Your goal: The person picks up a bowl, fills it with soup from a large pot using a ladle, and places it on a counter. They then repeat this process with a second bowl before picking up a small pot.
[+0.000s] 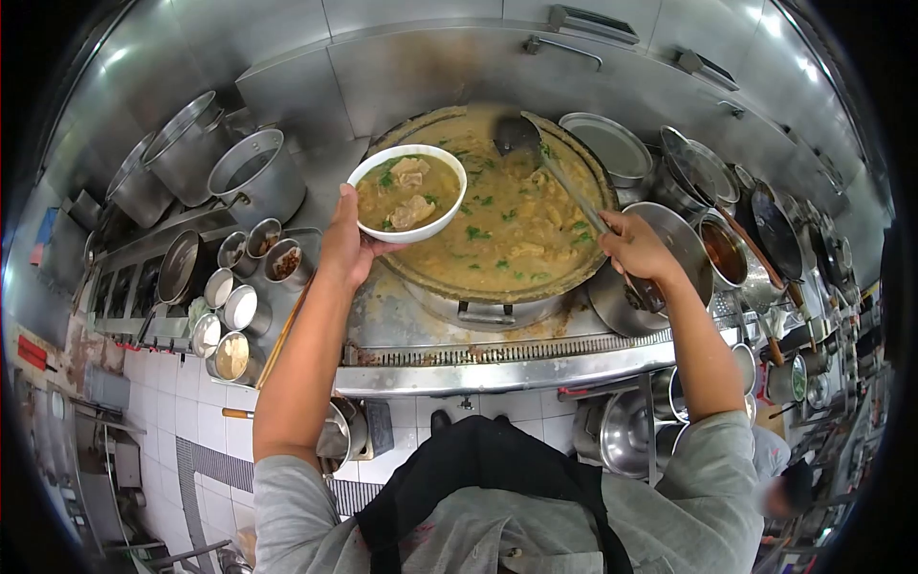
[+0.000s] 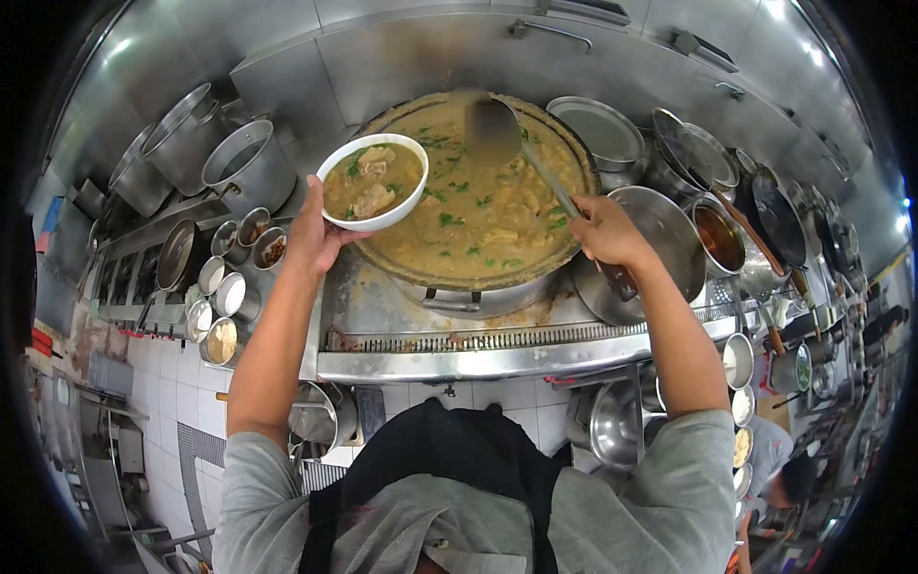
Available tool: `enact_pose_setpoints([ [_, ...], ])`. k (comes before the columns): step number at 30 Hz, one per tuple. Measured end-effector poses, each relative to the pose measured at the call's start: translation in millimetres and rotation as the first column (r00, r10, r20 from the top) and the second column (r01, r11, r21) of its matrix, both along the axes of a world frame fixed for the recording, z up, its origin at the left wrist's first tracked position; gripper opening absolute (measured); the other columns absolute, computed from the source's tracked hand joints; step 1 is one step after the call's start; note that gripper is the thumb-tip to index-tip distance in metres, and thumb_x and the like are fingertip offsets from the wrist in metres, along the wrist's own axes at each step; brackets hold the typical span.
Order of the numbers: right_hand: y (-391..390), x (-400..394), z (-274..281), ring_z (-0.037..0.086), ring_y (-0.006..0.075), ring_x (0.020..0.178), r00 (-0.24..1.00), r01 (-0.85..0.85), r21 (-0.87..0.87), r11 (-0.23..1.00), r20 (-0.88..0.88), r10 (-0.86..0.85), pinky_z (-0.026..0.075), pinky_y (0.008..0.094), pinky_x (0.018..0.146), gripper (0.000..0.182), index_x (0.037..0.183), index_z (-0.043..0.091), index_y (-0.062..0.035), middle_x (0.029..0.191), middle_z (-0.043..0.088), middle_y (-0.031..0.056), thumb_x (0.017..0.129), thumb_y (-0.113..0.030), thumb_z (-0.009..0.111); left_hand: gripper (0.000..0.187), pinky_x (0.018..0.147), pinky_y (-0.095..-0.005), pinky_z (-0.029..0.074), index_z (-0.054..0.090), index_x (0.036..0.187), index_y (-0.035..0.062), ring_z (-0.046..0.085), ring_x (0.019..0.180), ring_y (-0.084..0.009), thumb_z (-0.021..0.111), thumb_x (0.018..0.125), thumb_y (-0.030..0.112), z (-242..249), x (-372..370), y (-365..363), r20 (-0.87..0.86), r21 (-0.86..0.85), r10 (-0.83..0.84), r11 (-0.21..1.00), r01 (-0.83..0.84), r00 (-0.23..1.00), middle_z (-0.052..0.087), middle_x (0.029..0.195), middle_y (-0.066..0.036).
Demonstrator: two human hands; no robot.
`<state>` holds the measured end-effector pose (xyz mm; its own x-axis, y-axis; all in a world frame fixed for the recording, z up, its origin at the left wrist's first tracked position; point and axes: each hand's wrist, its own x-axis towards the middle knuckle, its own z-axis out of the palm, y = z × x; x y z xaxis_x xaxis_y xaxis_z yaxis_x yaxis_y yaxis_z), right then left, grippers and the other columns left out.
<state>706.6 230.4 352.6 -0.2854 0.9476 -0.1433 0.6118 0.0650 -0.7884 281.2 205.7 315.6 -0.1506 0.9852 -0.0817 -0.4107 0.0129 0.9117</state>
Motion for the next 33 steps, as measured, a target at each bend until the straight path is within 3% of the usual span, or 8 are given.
enact_pose_setpoints([
  [2,6,4,-14,0.051,0.009,0.045,0.983,-0.064,0.161,0.985,0.18,0.034,0.041,0.0273,0.044,0.053,0.143,0.054,0.0008,0.061,0.054,0.0001,0.09,-0.008,0.056,0.068,0.085,-0.0529,0.063,0.048,0.142,0.0024,0.068,0.113,-0.0344,0.038,0.106,0.059,3,0,-4,0.003,-0.014,-0.008,1.0,0.008,1.0,0.062,0.133,-0.021],
  [5,5,4,-22,0.053,0.0095,0.045,0.982,-0.11,0.295,0.949,0.177,0.059,0.042,0.0292,0.043,0.052,0.141,0.056,-0.0001,0.055,0.052,0.0003,0.09,-0.008,0.056,0.07,0.085,-0.0535,0.063,0.047,0.142,0.0014,0.067,0.115,-0.035,0.037,0.105,0.06,3,-3,-10,0.004,-0.028,-0.004,1.0,0.004,1.0,0.061,0.134,-0.021],
  [17,-27,-7,12,0.051,0.0098,0.045,0.986,-0.018,-0.09,0.996,-0.164,0.003,0.043,0.0264,0.039,0.058,0.149,0.045,0.004,0.066,0.055,0.0019,0.093,-0.008,0.054,0.065,0.078,-0.0504,0.066,0.042,0.145,0.0031,0.07,0.11,-0.0353,0.037,0.107,0.056,-6,-8,-18,0.024,-0.055,0.017,0.998,-0.015,1.0,0.061,0.132,-0.021],
  [20,-14,-6,7,0.051,0.0097,0.045,0.994,0.026,-0.043,0.999,-0.103,-0.03,0.042,0.0262,0.039,0.051,0.142,0.053,0.0032,0.064,0.055,0.0019,0.092,-0.008,0.053,0.062,0.075,-0.0484,0.067,0.04,0.146,0.0046,0.071,0.107,-0.0349,0.036,0.108,0.053,-7,-11,-18,0.03,-0.055,0.009,0.998,-0.007,1.0,0.06,0.132,-0.022],
  [23,26,-13,-9,0.051,0.0143,0.04,0.989,-0.01,0.152,0.988,-0.144,0.032,0.04,0.0307,0.039,0.013,0.083,0.06,-0.0004,0.054,0.054,0.0043,0.089,-0.011,0.055,0.06,0.074,-0.0478,0.068,0.04,0.145,0.0053,0.071,0.105,-0.0349,0.036,0.108,0.053,-7,-11,-16,0.031,-0.056,0.012,0.998,-0.01,0.999,0.06,0.132,-0.021],
  [26,63,-29,-21,0.052,0.0164,0.041,0.995,0.036,0.173,0.984,-0.101,-0.019,0.041,0.0321,0.041,0.014,0.082,0.06,-0.0001,0.055,0.056,0.0058,0.089,-0.011,0.055,0.059,0.074,-0.048,0.068,0.04,0.145,0.0058,0.071,0.105,-0.0353,0.037,0.108,0.052,-9,-10,-12,0.039,-0.058,0.015,0.998,-0.012,0.999,0.061,0.131,-0.021],
  [29,88,-44,-38,0.05,0.012,0.043,0.99,0.022,0.024,0.999,-0.143,-0.019,0.044,0.0296,0.042,0.017,0.099,0.063,0.0033,0.059,0.054,0.0016,0.093,-0.012,0.057,0.058,0.075,-0.0488,0.067,0.04,0.145,0.0061,0.071,0.105,-0.0356,0.037,0.108,0.051,-9,-6,-11,0.056,-0.072,0.028,0.997,-0.024,0.998,0.061,0.131,-0.021],
  [33,81,-37,-23,0.052,0.0125,0.045,0.932,0.01,-0.182,0.983,-0.355,-0.075,0.044,0.0293,0.042,0.014,0.09,0.062,0.0004,0.061,0.056,0.0025,0.094,-0.013,0.058,0.057,0.076,-0.0498,0.067,0.04,0.145,0.0061,0.071,0.106,-0.0358,0.037,0.109,0.05,-12,-6,-8,0.066,-0.066,0.034,0.997,-0.03,0.997,0.06,0.131,-0.021],
])
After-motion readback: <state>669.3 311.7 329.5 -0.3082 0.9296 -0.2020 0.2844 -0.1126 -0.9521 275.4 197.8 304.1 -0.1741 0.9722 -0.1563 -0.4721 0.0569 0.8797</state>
